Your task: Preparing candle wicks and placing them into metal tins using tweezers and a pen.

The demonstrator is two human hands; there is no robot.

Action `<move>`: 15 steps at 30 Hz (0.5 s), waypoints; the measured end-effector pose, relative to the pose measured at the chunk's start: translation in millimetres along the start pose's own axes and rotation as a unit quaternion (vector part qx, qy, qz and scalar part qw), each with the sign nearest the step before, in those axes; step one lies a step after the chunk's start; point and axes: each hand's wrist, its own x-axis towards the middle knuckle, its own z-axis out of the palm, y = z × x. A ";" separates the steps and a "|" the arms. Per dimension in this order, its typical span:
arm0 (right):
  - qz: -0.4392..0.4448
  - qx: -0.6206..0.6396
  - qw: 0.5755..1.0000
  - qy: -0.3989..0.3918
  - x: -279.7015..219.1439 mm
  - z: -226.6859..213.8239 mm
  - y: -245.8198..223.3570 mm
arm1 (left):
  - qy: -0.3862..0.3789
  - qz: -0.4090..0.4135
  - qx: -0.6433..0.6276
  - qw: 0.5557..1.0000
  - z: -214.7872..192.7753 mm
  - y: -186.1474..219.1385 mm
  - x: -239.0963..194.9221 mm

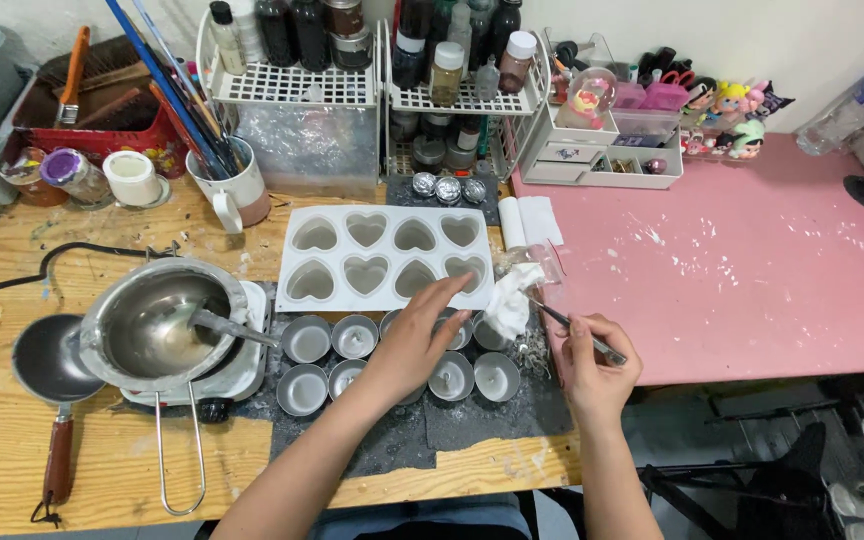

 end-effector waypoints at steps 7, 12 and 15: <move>0.105 0.084 0.983 -0.122 -5.4 34.3 10.0 | -0.002 -0.065 -0.203 0.977 3.5 -21.2 -8.7; 0.123 0.052 0.966 -0.223 -6.9 42.1 14.9 | 0.077 0.030 -0.042 0.996 -1.6 -46.0 -22.0; 0.233 0.119 0.936 -0.235 -2.6 33.1 21.3 | 0.034 0.181 0.061 0.981 -25.8 -24.4 -13.5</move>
